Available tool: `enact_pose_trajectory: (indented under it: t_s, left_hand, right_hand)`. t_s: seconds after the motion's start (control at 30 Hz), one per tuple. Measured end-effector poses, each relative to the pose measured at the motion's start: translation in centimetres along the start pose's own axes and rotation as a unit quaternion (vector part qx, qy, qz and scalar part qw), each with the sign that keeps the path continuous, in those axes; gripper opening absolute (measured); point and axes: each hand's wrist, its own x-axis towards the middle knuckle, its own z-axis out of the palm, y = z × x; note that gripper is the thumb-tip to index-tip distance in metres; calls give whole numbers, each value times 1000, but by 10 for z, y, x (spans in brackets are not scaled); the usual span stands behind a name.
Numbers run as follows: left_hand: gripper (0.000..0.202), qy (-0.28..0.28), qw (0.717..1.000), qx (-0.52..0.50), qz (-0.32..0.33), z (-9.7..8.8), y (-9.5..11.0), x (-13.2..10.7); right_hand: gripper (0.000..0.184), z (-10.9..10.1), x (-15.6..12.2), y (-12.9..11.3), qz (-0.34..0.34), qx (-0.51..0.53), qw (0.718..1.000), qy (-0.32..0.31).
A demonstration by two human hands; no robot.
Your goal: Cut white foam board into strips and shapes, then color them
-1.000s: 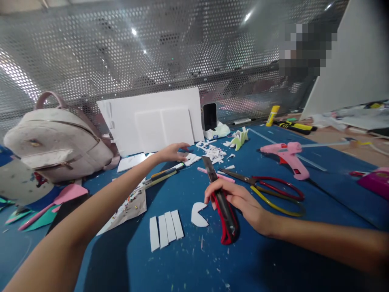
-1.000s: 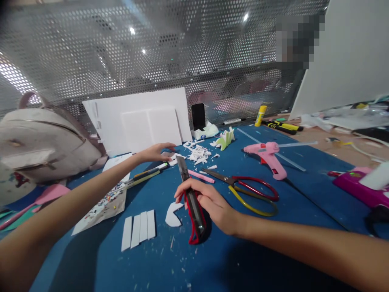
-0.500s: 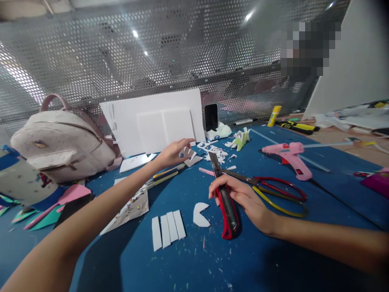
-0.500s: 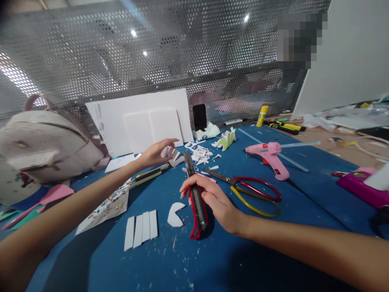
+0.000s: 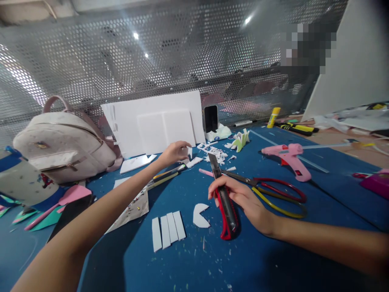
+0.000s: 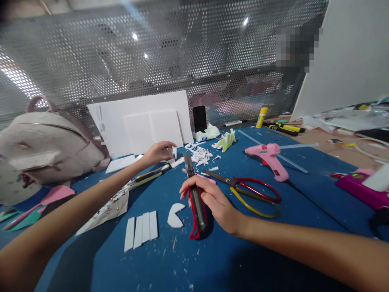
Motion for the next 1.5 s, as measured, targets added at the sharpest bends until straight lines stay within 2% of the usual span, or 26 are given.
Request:
enact_pose_trajectory:
  t_s: [0.27,0.43,0.63,0.73,0.83,0.93,1.1,1.23,1.33,1.4,1.5]
  left_hand:
    - [32,-13,983,-106,-149,-19,-21,2]
    - [33,10,961,-195,-194,-35,-17,-14]
    - [32,69,933,-287,-207,-52,-1,-37]
    - [32,80,917,-331,-207,-56,18,-48]
    - [34,53,902,-372,-214,-56,50,-65]
    - [31,-15,886,-402,-232,-51,93,-90]
    - [32,-183,851,-427,-244,-32,162,-130]
    - [26,-229,860,-404,-210,-9,189,-144]
    - [31,-252,873,-381,-168,6,199,-145]
    - [35,-248,889,-361,-131,9,204,-147]
    - [42,-218,929,-296,-36,0,210,-157]
  right_hand:
    - [23,0,0,1,10,10,1000,-1]
    - [24,-1,0,5,-1,20,1000,-11]
    - [35,0,1,9,-31,39,999,-4]
    - [33,3,0,8,-11,47,999,4]
    - [27,5,0,8,6,34,999,32]
    - [26,3,2,9,10,26,997,76]
    - [42,-5,10,4,-29,22,987,154]
    - [28,-1,12,-11,-46,-21,984,174]
    - [23,7,7,-22,-28,-55,987,151]
    - [23,9,2,-28,-9,-84,989,125]
    - [28,6,-8,-32,18,-111,990,81]
